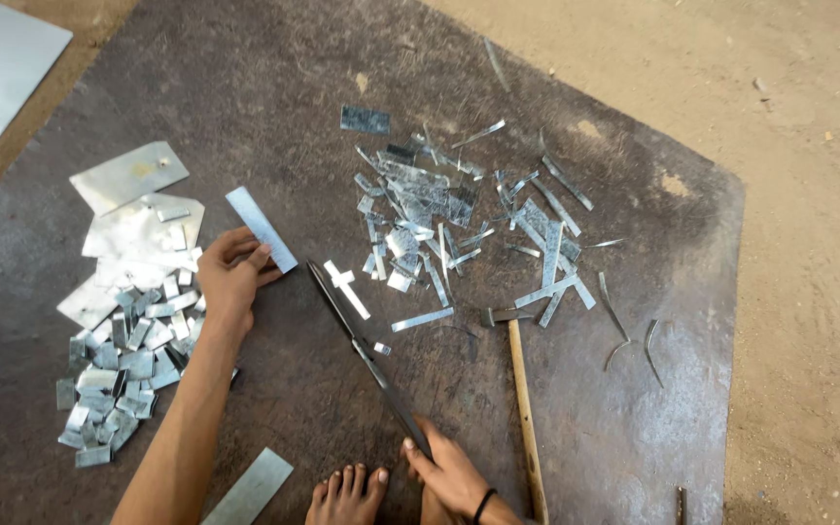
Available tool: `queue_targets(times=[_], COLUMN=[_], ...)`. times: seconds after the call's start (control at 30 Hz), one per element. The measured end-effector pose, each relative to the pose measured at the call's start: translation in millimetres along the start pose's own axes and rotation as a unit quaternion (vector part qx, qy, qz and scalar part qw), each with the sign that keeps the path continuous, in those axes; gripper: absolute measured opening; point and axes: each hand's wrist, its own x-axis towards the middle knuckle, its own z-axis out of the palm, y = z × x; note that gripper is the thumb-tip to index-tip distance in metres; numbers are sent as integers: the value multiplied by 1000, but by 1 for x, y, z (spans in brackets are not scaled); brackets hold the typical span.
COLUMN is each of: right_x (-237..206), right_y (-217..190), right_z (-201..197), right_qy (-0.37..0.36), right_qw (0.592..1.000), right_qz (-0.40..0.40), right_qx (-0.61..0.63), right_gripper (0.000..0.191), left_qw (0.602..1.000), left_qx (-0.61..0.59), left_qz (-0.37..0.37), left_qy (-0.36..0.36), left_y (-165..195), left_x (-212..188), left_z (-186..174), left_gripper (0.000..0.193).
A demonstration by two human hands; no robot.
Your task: The person sits on the floor at a low metal board and cuts galvanized sheet offcuts into small strips using large hand shears, placing finished pieces onto a pile. They occasionally pick up and reposition pieces and use a small hammer lying nearby to adjust the work.
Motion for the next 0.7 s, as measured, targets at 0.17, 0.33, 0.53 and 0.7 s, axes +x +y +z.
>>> queue_targets(times=[0.17,0.33,0.53,0.7], right_x=[1,-4,-8,-7], right_y=[4,-13,-29,-25], right_z=[1,-6,-7,-6], right_qy=[-28,-63,-64,-69], right_qw=[995,991,994,995], right_qz=[-94,-86,-69,-56], right_qx=[27,77,55,55], right_gripper=[48,50,47,46], left_qw=[999,998,997,996], left_qx=[-33,-65,-42,-53], left_qz=[11,-2,-31,-7], left_qy=[-36,-21,-57,-67], left_y=[-26,-21,-13,-27], left_x=[-4,-16,-34,-39], left_z=[2,5,14,18], left_gripper=[26,18,16,15])
